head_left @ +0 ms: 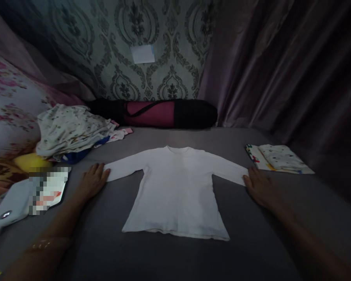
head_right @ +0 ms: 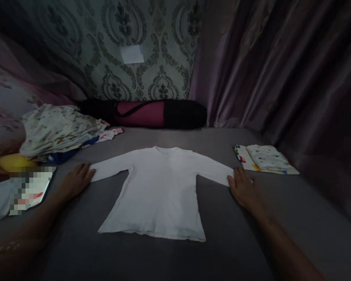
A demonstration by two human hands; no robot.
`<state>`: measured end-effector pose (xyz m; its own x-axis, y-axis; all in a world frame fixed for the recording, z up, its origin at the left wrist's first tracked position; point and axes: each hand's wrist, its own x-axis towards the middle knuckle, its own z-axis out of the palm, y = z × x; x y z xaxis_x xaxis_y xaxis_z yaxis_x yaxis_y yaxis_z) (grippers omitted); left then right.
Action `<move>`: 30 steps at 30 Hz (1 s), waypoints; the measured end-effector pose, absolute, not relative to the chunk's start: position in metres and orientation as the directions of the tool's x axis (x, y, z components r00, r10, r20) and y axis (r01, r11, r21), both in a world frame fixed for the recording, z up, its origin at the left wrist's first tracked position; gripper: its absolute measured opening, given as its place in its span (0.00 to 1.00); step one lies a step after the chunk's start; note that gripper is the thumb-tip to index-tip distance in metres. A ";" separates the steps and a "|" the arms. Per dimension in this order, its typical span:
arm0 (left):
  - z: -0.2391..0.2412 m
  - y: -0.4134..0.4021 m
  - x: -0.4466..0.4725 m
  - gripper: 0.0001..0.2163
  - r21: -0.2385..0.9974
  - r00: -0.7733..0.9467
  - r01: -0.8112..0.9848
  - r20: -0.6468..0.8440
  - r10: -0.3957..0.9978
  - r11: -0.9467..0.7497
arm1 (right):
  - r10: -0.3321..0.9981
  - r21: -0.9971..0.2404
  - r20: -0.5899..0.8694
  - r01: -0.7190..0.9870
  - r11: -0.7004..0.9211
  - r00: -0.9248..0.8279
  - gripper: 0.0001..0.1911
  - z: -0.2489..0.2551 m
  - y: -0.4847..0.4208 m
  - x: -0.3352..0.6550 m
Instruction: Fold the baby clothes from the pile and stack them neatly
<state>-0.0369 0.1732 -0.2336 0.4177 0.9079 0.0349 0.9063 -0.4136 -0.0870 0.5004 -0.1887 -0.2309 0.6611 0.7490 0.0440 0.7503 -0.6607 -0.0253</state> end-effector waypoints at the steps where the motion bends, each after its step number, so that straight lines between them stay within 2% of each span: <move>1: -0.233 0.170 -0.035 0.29 -0.085 0.394 0.917 0.033 0.919 -0.390 | 0.747 -0.023 0.041 0.748 -0.664 0.664 0.35 -0.231 -0.190 0.501; 4: -0.224 0.159 -0.023 0.29 -0.085 0.317 0.947 0.074 0.945 -0.311 | 0.751 0.011 0.060 0.752 -0.659 0.658 0.34 -0.222 -0.183 0.497; 7: -0.210 0.149 0.010 0.27 -0.045 0.396 0.918 0.181 0.900 -0.395 | 0.811 0.041 0.165 0.818 -0.574 0.561 0.32 -0.205 -0.155 0.471; 9: -0.202 0.142 0.047 0.26 0.052 0.580 0.800 0.191 0.792 -0.598 | 0.900 -0.014 0.169 0.914 -0.405 0.401 0.31 -0.195 -0.124 0.439; 11: -0.196 0.137 0.092 0.24 0.199 0.762 0.598 0.160 0.628 -0.776 | 0.984 -0.091 0.105 0.987 -0.135 0.144 0.31 -0.189 -0.087 0.402; 13: -0.195 0.134 0.135 0.23 0.337 0.867 0.425 0.115 0.485 -0.840 | 0.996 -0.168 0.057 0.983 0.072 -0.064 0.32 -0.189 -0.053 0.370; 15: -0.196 0.134 0.166 0.24 0.408 0.884 0.399 0.069 0.463 -0.821 | 0.988 -0.217 0.034 0.964 0.153 -0.149 0.33 -0.192 -0.027 0.351; 18: -0.200 0.140 0.185 0.29 0.416 0.885 0.432 -0.023 0.465 -0.800 | 0.990 -0.240 0.007 0.961 0.139 -0.142 0.35 -0.200 -0.009 0.343; 21: -0.205 0.146 0.180 0.32 0.431 0.894 0.415 -0.026 0.448 -0.801 | 0.987 -0.246 -0.013 0.958 0.149 -0.157 0.34 -0.205 -0.013 0.341; 24: -0.208 0.149 0.174 0.33 0.456 0.906 0.385 -0.019 0.423 -0.803 | 0.968 -0.262 -0.015 0.935 0.238 -0.250 0.33 -0.205 -0.034 0.329; 30: -0.214 0.152 0.173 0.32 0.469 0.907 0.374 -0.005 0.421 -0.800 | 0.879 -0.327 0.095 0.820 0.471 -0.467 0.30 -0.197 -0.092 0.294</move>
